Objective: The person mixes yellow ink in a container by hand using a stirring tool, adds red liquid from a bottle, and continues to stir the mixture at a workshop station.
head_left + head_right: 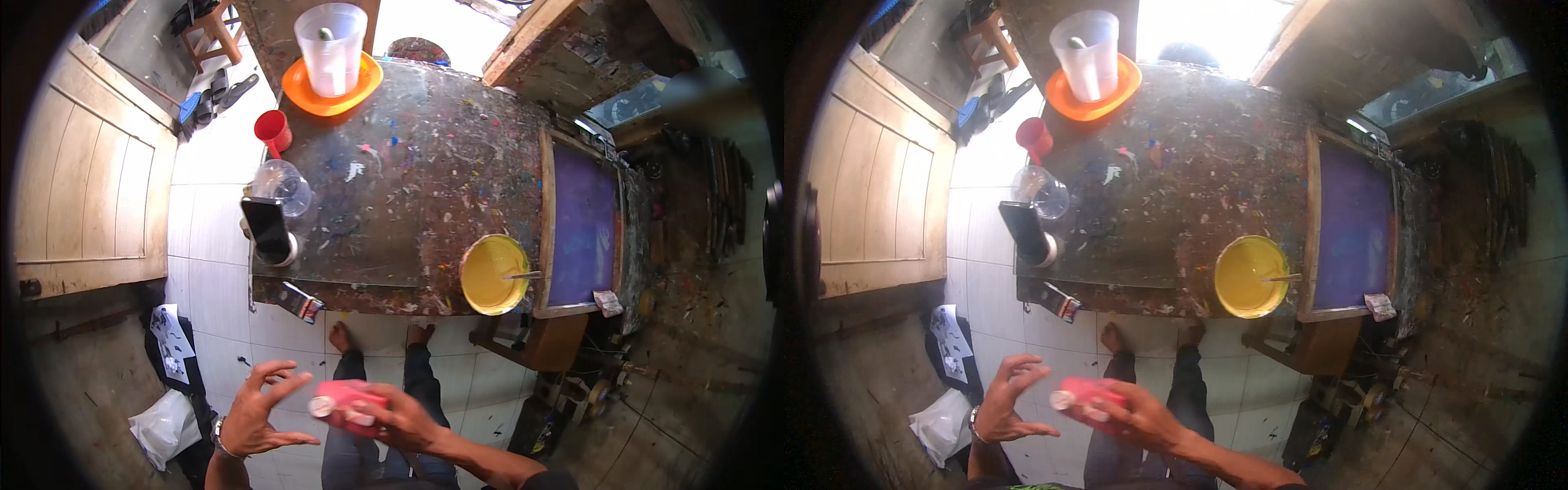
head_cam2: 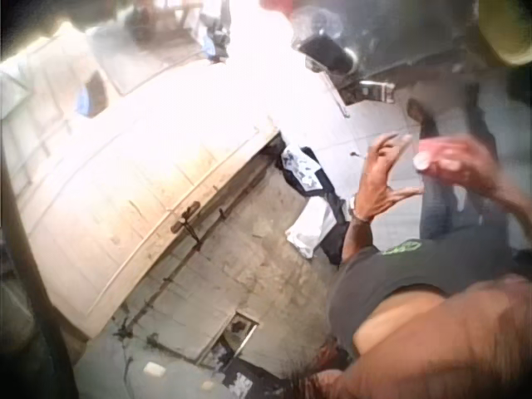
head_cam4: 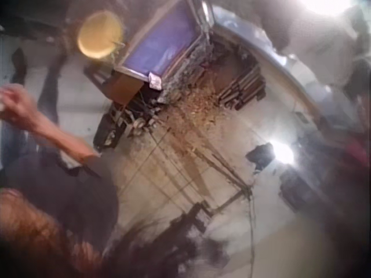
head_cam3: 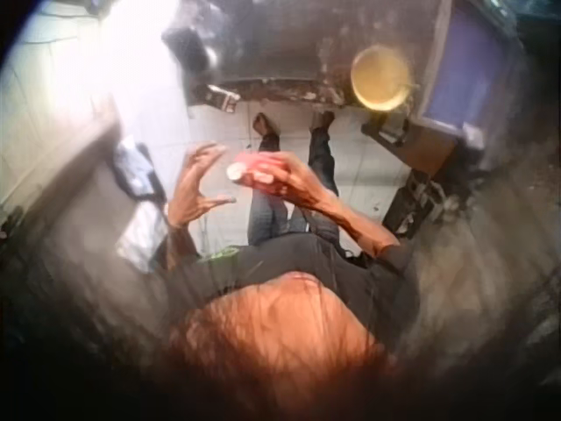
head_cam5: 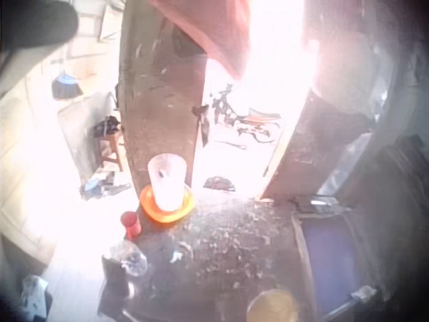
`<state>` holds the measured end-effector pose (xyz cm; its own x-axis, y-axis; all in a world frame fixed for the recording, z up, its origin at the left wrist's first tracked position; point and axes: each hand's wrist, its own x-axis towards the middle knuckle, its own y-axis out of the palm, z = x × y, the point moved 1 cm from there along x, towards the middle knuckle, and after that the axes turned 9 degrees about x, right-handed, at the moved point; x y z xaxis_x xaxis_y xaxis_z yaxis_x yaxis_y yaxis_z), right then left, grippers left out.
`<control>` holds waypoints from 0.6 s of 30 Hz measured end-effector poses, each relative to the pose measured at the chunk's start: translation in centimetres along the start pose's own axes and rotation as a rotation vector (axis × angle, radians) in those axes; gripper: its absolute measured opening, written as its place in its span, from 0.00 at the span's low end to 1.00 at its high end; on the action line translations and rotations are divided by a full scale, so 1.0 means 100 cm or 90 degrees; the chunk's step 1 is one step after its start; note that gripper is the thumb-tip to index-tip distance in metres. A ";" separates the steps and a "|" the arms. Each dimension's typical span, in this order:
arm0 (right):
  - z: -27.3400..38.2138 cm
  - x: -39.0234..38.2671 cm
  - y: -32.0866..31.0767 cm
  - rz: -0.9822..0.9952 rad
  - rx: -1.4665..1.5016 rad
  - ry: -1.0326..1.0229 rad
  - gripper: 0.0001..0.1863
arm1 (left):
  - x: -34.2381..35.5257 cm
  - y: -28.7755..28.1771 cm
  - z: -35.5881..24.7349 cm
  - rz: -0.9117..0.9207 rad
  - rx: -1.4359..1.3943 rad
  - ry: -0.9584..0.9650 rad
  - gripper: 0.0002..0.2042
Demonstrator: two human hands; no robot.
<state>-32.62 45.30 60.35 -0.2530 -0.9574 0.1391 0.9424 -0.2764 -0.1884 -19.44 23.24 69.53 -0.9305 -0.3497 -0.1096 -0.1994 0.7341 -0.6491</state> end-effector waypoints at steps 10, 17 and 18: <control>0.006 -0.081 -0.199 -0.047 -0.304 0.035 0.36 | 0.132 0.136 -0.087 0.240 0.073 0.406 0.22; -0.010 -0.094 -0.252 -0.090 -0.360 0.089 0.36 | 0.172 0.214 -0.109 0.067 0.010 0.197 0.12; -0.012 -0.092 -0.256 -0.102 -0.381 0.096 0.36 | 0.172 0.222 -0.113 0.043 0.017 0.120 0.12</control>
<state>-54.67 61.11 62.72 -0.4495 -0.8897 0.0796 0.6158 -0.3732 -0.6939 -43.35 40.09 61.68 -0.9830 -0.1832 -0.0121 -0.1288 0.7352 -0.6655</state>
